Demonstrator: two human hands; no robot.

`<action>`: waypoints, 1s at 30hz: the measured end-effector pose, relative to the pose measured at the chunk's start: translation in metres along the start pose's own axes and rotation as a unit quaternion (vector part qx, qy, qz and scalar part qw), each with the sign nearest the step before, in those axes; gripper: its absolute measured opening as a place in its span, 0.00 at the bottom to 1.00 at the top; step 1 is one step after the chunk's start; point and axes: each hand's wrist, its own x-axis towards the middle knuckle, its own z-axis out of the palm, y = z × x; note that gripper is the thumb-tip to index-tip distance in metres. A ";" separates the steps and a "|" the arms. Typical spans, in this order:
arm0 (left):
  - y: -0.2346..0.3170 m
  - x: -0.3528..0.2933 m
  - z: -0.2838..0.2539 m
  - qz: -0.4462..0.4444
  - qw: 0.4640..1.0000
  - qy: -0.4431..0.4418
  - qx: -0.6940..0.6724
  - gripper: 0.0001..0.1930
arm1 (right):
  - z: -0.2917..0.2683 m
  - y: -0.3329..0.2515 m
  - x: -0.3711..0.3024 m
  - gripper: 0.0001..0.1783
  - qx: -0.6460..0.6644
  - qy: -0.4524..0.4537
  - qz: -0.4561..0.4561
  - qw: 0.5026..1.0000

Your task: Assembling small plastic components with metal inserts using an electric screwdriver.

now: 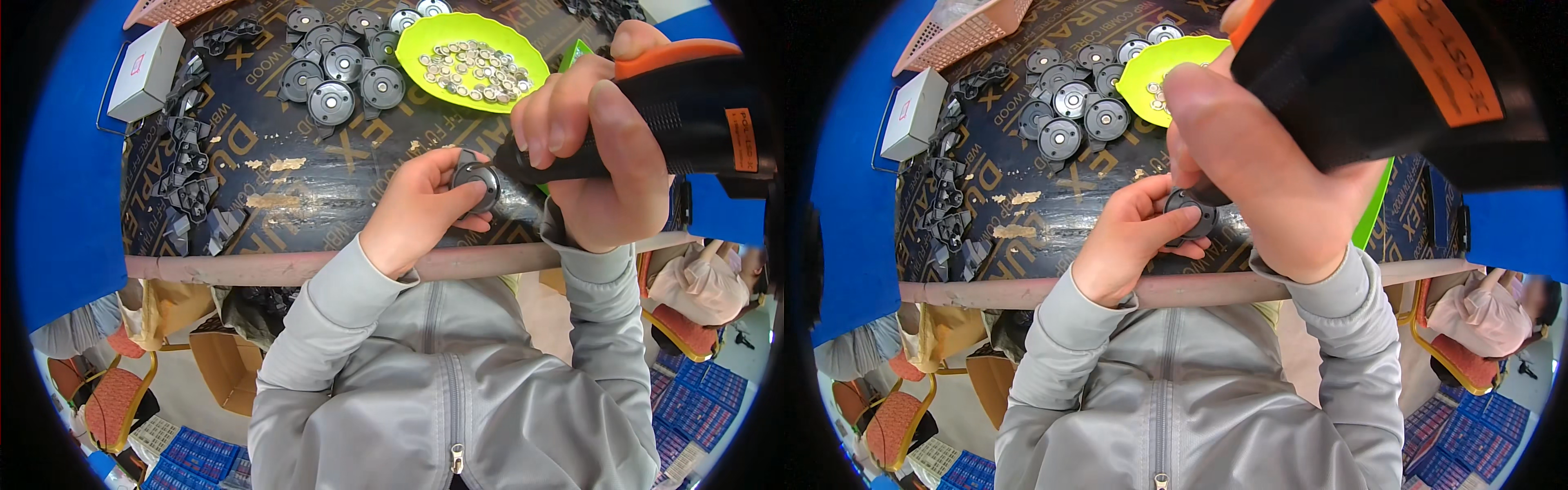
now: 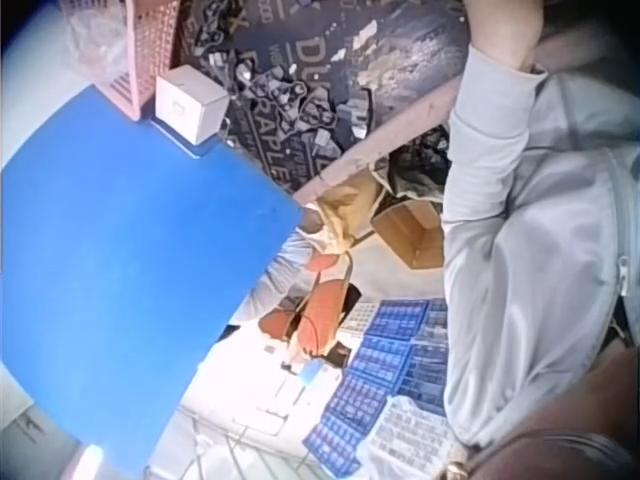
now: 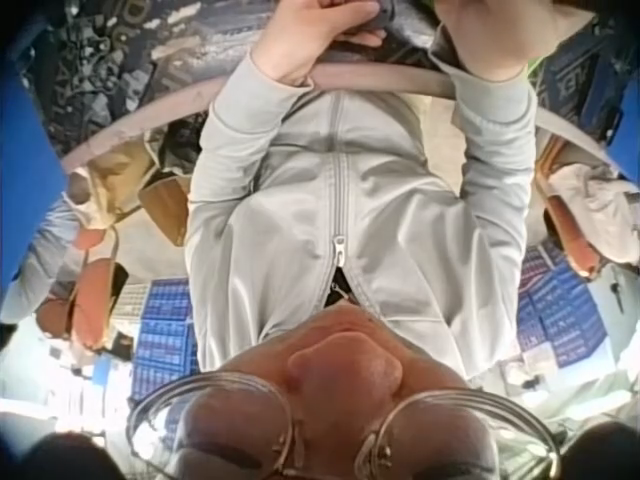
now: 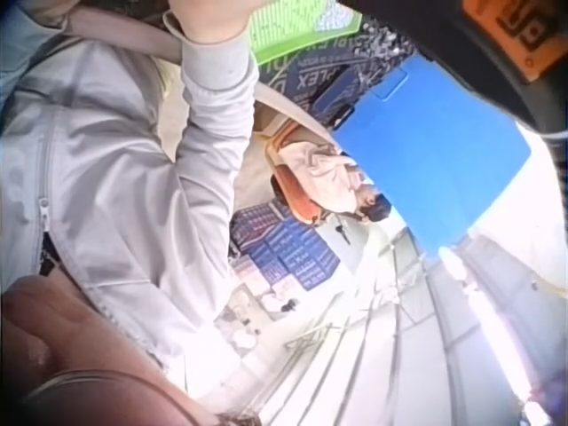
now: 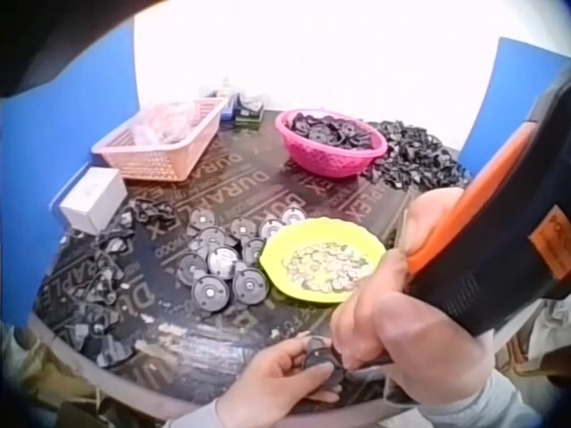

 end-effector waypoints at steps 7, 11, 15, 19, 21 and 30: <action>-0.001 0.001 0.000 -0.001 1.000 0.001 -0.001 0.12 | 0.001 0.001 0.000 0.17 -0.011 0.004 -0.004 1.000; -0.003 0.000 0.000 0.006 1.000 0.005 0.005 0.11 | 0.005 0.003 0.000 0.18 -0.011 0.006 0.009 1.000; -0.003 0.000 0.001 0.004 1.000 0.004 0.013 0.11 | 0.006 0.006 -0.001 0.18 -0.014 0.007 0.014 1.000; -0.004 0.000 0.000 0.005 1.000 0.009 0.018 0.11 | 0.006 0.008 -0.002 0.17 -0.006 -0.003 0.022 1.000; -0.005 0.000 -0.001 0.009 1.000 0.007 0.015 0.11 | 0.006 0.008 -0.003 0.17 -0.005 -0.003 0.023 1.000; -0.006 0.003 0.001 0.019 1.000 0.015 0.013 0.11 | 0.005 0.011 -0.005 0.18 0.001 0.003 0.015 1.000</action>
